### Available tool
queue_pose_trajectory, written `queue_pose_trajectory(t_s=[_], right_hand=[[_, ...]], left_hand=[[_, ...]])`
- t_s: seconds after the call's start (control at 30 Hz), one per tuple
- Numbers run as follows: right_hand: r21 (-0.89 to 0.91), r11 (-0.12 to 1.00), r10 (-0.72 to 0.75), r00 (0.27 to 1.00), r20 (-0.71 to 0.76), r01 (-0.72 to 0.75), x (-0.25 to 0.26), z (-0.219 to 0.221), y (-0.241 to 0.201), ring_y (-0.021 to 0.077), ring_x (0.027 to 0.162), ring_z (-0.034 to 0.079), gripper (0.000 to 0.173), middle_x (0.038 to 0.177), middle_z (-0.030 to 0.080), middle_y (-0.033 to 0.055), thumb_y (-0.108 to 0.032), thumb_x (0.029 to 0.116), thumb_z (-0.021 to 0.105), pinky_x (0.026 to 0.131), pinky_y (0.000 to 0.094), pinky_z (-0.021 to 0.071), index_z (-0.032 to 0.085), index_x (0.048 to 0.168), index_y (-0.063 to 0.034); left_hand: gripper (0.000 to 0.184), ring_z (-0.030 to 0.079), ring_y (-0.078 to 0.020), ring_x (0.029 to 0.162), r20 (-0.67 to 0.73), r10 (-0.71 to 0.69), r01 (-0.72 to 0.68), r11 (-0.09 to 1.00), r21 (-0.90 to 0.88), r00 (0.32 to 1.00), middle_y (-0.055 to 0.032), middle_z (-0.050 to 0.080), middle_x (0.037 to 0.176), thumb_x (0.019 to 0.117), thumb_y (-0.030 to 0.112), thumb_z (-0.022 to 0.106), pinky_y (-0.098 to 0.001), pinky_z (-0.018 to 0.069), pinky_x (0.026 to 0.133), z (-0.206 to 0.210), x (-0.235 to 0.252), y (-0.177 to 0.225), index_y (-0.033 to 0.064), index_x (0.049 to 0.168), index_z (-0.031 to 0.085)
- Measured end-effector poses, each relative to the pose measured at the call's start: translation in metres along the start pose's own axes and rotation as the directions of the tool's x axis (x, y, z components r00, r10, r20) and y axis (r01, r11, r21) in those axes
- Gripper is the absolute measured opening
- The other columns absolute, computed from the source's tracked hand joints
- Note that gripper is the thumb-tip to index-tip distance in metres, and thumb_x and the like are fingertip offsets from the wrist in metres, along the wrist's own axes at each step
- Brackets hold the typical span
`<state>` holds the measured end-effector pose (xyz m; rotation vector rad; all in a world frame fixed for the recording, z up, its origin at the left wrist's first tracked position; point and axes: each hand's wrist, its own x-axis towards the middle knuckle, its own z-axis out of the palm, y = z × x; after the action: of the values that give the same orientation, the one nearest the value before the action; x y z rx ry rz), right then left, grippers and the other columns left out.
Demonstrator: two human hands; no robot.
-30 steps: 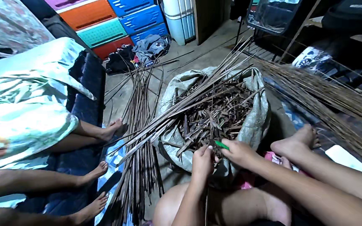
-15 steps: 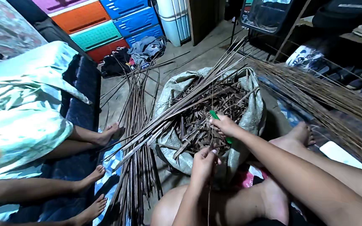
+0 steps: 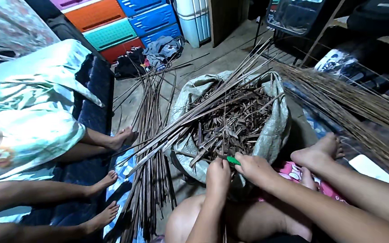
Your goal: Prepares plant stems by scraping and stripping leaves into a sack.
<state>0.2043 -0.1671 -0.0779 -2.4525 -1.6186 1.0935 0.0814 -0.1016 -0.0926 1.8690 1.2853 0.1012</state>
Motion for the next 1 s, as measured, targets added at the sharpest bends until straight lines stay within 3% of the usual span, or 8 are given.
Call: queue_pose_trajectory(t_s=[0.27, 0.37, 0.5, 0.6, 0.7, 0.83, 0.93, 1.0], right_hand=[[-0.041, 0.993, 0.105, 0.985, -0.140, -0.111, 0.052, -0.018, -0.005, 0.0473, 0.116, 0.066, 0.039, 0.123, 0.067, 0.0288, -0.025, 0.1110, 0.041, 0.094, 0.0633, 0.0518, 0.054, 0.135, 0.0028], [0.038, 0.977, 0.213, 0.956, -0.202, -0.210, 0.069, -0.043, 0.010, 0.0469, 0.121, 0.064, 0.041, 0.127, 0.066, 0.0285, -0.026, 0.1109, 0.041, 0.097, 0.0640, 0.0496, 0.054, 0.138, 0.0015], [0.138, 0.982, 0.148, 0.974, -0.171, -0.125, 0.055, -0.051, 0.018, 0.0433, 0.117, 0.065, 0.038, 0.121, 0.067, 0.0262, -0.028, 0.1101, 0.042, 0.096, 0.0624, 0.0490, 0.058, 0.131, -0.0002], [0.215, 0.976, -0.008, 0.992, -0.129, 0.036, 0.034, -0.025, 0.020, 0.0432, 0.102, 0.067, 0.035, 0.104, 0.068, 0.0252, -0.028, 0.1082, 0.045, 0.087, 0.0629, 0.0506, 0.061, 0.120, 0.0000], [0.174, 0.977, -0.105, 0.988, -0.112, 0.124, 0.022, 0.001, 0.023, 0.0422, 0.097, 0.068, 0.033, 0.098, 0.068, 0.0237, -0.028, 0.1076, 0.046, 0.082, 0.0611, 0.0515, 0.061, 0.116, 0.0004], [0.092, 0.994, -0.047, 0.987, -0.151, 0.061, 0.033, -0.004, 0.023, 0.0452, 0.107, 0.068, 0.035, 0.108, 0.069, 0.0269, -0.027, 0.1087, 0.046, 0.089, 0.0624, 0.0516, 0.060, 0.122, 0.0016], [0.222, 0.972, 0.120, 0.977, -0.176, -0.079, 0.061, -0.028, 0.037, 0.0435, 0.116, 0.065, 0.039, 0.120, 0.067, 0.0269, -0.028, 0.1106, 0.042, 0.097, 0.0626, 0.0493, 0.059, 0.130, 0.0008], [0.410, 0.912, 0.106, 0.972, -0.207, -0.012, 0.074, -0.040, 0.045, 0.0361, 0.103, 0.065, 0.040, 0.110, 0.066, 0.0237, -0.030, 0.1124, 0.041, 0.092, 0.0551, 0.0493, 0.060, 0.125, 0.0027]], left_hand=[[0.039, 0.071, -0.0307, 0.098, -0.002, -0.015, 0.015, 1.000, -0.012, 1.000, -0.0190, 0.073, 0.105, 0.1113, 0.020, 0.040, -0.0502, 0.0537, 0.094, 0.000, 0.010, -0.005, 0.0010, 0.136, 0.063], [0.040, 0.071, -0.0260, 0.085, 0.001, -0.008, 0.008, 0.999, -0.052, 1.000, -0.0160, 0.074, 0.098, 0.1114, 0.021, 0.041, -0.0459, 0.0561, 0.085, 0.003, 0.006, -0.006, 0.0042, 0.142, 0.060], [0.039, 0.070, -0.0238, 0.084, 0.009, -0.015, 0.016, 0.995, -0.098, 1.000, -0.0152, 0.073, 0.096, 0.1114, 0.021, 0.042, -0.0435, 0.0558, 0.085, -0.002, 0.006, -0.005, 0.0024, 0.139, 0.062], [0.034, 0.058, -0.0086, 0.058, 0.032, -0.018, 0.027, 0.951, -0.307, 0.999, -0.0032, 0.067, 0.075, 0.1115, 0.018, 0.042, -0.0266, 0.0490, 0.058, -0.003, 0.007, -0.004, 0.0009, 0.127, 0.067], [0.033, 0.043, -0.0029, 0.041, 0.100, -0.001, 0.065, 0.764, -0.642, 0.995, -0.0024, 0.063, 0.061, 0.1115, 0.013, 0.039, -0.0191, 0.0351, 0.040, -0.005, 0.005, -0.008, -0.0058, 0.117, 0.065], [0.036, 0.038, -0.0019, 0.037, 0.175, 0.031, 0.118, 0.619, -0.776, 0.984, -0.0041, 0.060, 0.059, 0.1116, 0.012, 0.035, -0.0177, 0.0314, 0.036, -0.007, 0.001, -0.009, -0.0082, 0.124, 0.062], [0.038, 0.037, -0.0013, 0.037, 0.200, 0.061, 0.122, 0.612, -0.781, 0.978, -0.0040, 0.060, 0.059, 0.1114, 0.011, 0.034, -0.0170, 0.0311, 0.035, -0.005, -0.002, -0.008, -0.0079, 0.126, 0.063], [0.037, 0.038, -0.0022, 0.037, 0.194, 0.064, 0.109, 0.641, -0.759, 0.979, -0.0045, 0.060, 0.059, 0.1115, 0.011, 0.035, -0.0179, 0.0322, 0.036, -0.004, -0.001, -0.008, -0.0077, 0.127, 0.063]])
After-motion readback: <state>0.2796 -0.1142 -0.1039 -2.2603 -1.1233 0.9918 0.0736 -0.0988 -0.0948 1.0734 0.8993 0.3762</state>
